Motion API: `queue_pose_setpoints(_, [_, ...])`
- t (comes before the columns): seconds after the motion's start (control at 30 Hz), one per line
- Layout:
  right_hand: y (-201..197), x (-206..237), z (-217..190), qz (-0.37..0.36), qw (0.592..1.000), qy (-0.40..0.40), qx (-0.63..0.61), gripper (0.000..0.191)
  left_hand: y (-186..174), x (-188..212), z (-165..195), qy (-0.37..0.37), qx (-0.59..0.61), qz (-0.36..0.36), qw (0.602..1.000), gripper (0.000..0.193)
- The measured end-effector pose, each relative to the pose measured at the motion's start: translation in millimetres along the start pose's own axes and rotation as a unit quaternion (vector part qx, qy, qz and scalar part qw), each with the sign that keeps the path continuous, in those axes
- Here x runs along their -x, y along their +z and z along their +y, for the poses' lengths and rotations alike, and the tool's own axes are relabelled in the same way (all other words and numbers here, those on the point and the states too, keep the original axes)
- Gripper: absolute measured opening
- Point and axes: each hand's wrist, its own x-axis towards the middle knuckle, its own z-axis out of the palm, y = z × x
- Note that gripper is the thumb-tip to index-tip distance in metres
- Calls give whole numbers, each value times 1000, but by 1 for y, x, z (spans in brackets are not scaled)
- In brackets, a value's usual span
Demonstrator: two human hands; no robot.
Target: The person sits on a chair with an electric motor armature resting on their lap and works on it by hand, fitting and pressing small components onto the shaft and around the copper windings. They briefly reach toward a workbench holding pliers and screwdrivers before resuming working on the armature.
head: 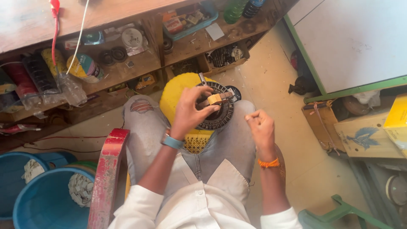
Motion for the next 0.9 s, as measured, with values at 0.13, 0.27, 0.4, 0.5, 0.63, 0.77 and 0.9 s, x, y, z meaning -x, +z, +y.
queue_pose_setpoints(0.13, [-14,-23,-49,20,985,-136,106,9,27,4,9,-26,-52,101,993,35])
queue_pose_setpoints(0.27, [-8,-40,-100,3,940,-292,178,10,37,6,2,-46,-65,122,989,32])
queue_pose_setpoints(0.4, [20,-67,-135,-58,878,-440,179,8,38,7,-2,-18,-50,150,987,33])
queue_pose_setpoints(0.5, [48,-90,-146,-99,859,-457,210,11,37,6,-2,-39,-35,130,990,34])
queue_pose_setpoints(0.63, [84,-129,-143,-150,840,-454,257,13,34,1,-7,-61,-20,108,992,34])
queue_pose_setpoints(0.77, [117,-159,-125,-198,812,-405,371,19,23,-8,-30,-83,264,21,961,45])
queue_pose_setpoints(0.9, [133,-167,-118,-222,828,-349,379,20,1,-23,-65,-321,630,-22,706,48])
